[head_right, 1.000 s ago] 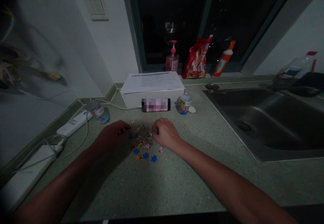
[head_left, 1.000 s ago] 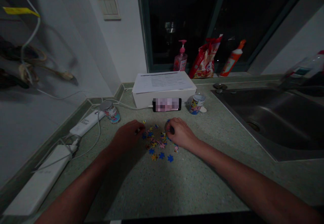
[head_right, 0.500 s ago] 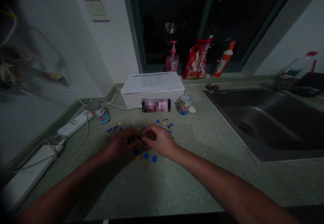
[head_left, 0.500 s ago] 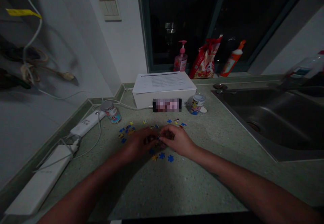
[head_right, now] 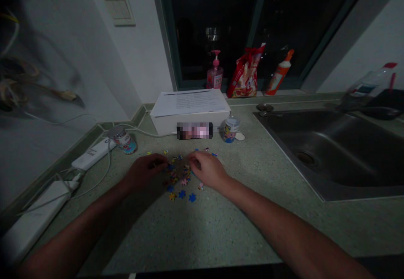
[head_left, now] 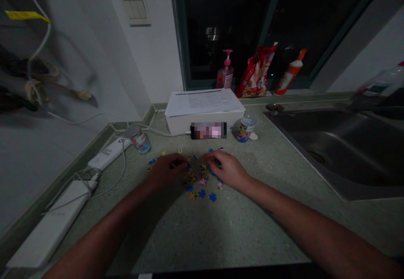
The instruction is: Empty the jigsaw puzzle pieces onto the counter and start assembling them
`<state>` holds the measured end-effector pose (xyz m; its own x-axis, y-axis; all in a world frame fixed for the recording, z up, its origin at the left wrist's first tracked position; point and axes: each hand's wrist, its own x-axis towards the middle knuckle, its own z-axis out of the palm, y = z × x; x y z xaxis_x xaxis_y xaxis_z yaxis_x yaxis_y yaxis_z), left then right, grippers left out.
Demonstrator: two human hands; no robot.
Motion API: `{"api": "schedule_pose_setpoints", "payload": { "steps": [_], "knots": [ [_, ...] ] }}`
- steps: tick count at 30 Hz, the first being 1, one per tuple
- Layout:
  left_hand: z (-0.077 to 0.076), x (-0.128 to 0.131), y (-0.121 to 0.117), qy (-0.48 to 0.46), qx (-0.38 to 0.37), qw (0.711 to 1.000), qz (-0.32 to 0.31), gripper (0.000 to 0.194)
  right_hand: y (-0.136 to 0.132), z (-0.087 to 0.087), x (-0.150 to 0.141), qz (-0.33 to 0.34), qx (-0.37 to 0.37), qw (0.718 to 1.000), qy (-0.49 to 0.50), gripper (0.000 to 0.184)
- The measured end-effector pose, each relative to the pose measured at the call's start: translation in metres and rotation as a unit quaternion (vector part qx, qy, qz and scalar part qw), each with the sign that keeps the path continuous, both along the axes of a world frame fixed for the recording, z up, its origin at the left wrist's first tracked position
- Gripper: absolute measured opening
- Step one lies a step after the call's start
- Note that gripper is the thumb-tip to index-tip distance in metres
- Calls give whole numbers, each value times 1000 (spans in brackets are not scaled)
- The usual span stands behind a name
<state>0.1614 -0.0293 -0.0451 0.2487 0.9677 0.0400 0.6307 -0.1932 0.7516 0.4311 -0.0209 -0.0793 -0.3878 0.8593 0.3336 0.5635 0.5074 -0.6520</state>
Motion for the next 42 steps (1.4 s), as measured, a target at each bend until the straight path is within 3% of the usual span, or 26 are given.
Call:
{"api": "schedule_pose_setpoints", "payload": {
  "steps": [4,10,15,27,37,42],
  "knots": [
    [4,-32,16,8,72,993,96,29,15,5,24,-39,36,996,-76,21],
    [8,-63,31,116,59,977,167,26,33,9,48,-118,-4,982,-150,20],
    [3,-62,33,188,40,971,141,26,39,8,55,-156,-16,970,-187,21],
    [-29,-49,40,210,59,968,128,24,42,5,57,-183,-21,965,-188,24],
    [-35,-51,41,258,88,956,105,25,44,4,60,-175,1,967,-187,23],
    [-33,-50,40,268,107,953,88,25,43,0,53,-122,41,983,-128,16]
  ]
}}
